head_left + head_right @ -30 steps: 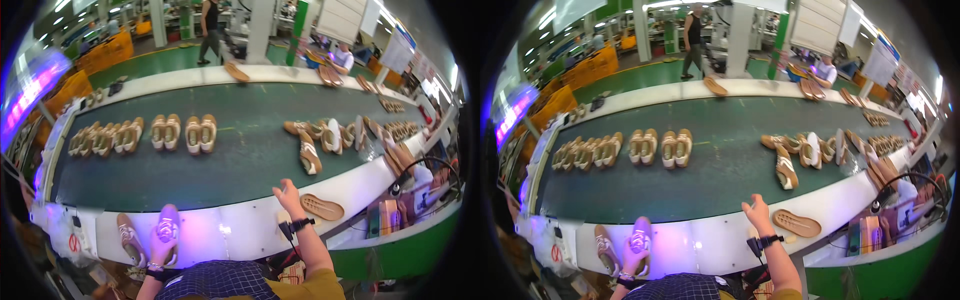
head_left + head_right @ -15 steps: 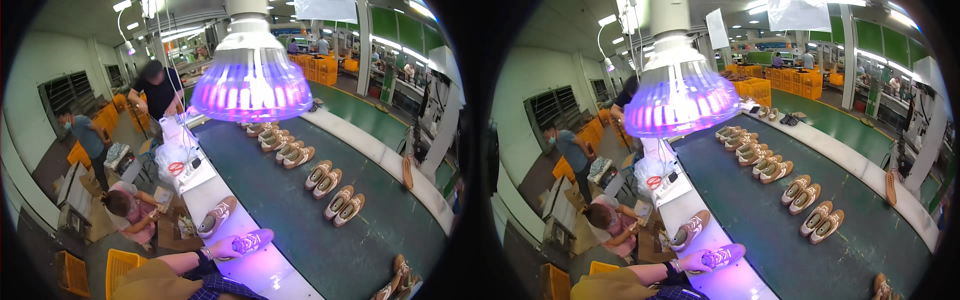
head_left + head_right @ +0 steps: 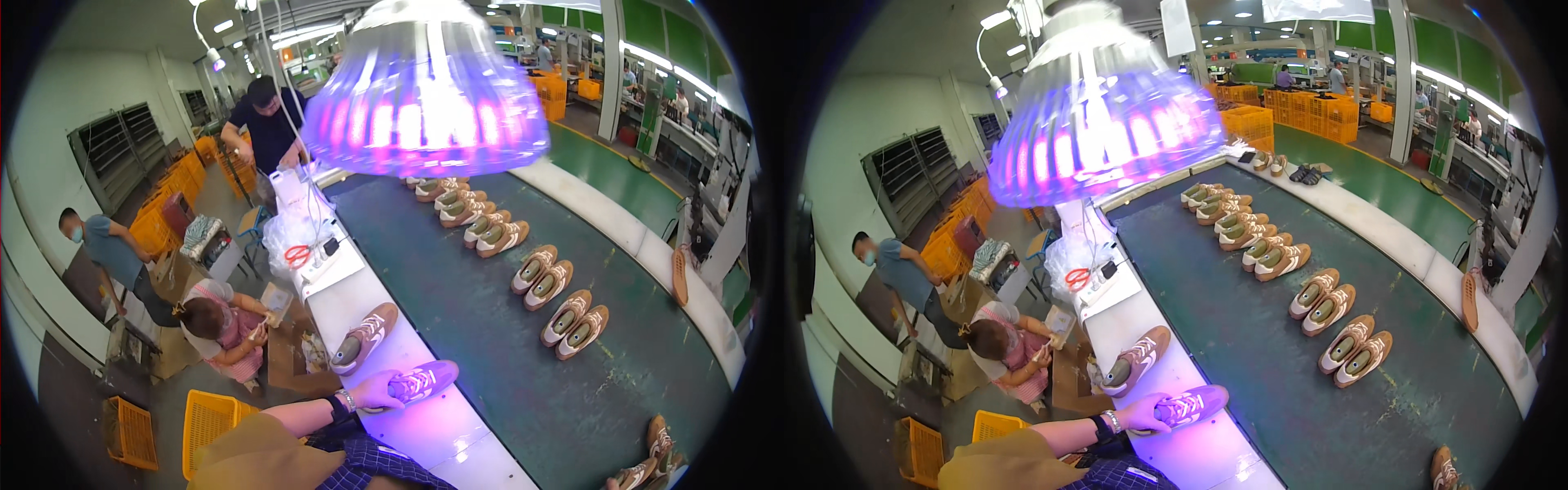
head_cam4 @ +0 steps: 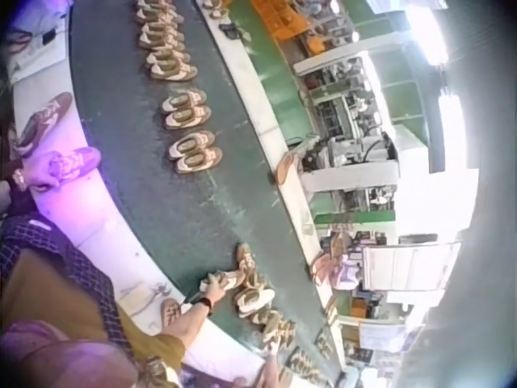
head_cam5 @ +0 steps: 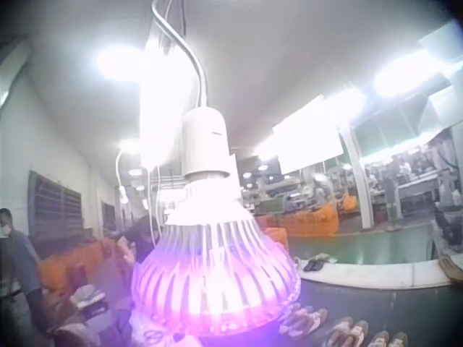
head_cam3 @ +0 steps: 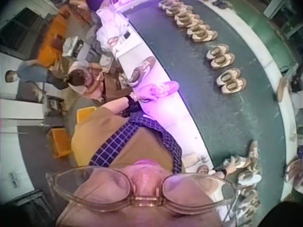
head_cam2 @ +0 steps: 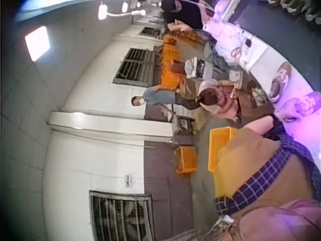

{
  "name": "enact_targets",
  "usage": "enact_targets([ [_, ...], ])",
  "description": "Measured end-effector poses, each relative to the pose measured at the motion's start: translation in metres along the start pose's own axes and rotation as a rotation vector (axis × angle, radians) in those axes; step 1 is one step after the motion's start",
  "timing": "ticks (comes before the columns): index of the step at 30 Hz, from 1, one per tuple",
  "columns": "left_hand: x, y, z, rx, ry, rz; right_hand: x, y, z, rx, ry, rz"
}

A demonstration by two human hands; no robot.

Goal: The person inspects pairs of brown and white sneakers on a factory assembly line. They pick up shoes, examine the soles and uppers under a purple UV light, and place them back on the conveyor belt. The person also uses a small white tool to clean or adjust the laces of the shoes.

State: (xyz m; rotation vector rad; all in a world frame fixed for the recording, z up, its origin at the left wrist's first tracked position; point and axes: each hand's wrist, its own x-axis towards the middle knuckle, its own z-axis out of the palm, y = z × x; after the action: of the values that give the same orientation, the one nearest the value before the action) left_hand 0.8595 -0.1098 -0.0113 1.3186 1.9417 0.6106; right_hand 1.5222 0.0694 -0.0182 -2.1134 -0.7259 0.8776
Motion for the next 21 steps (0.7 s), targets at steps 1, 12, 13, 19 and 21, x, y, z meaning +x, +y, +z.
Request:
enact_targets([
  [1,0.0,0.0,0.0,-0.021,0.012,0.011,-0.003,-0.003,0.007,0.2,-0.069,0.152],
  [12,-0.006,0.003,-0.004,-0.165,0.055,0.087,-0.253,-0.02,0.165,0.781,-0.884,0.098],
  [13,-0.007,0.007,-0.008,-0.178,0.04,0.093,-0.272,-0.017,0.182,0.785,-0.942,0.114],
  [19,-0.006,-0.007,-0.001,-0.117,0.118,0.097,-0.359,-0.004,0.269,-0.059,-0.738,-0.491],
  [21,-0.006,-0.008,0.001,-0.132,0.114,0.111,-0.37,-0.011,0.272,-0.228,-0.581,-0.734],
])
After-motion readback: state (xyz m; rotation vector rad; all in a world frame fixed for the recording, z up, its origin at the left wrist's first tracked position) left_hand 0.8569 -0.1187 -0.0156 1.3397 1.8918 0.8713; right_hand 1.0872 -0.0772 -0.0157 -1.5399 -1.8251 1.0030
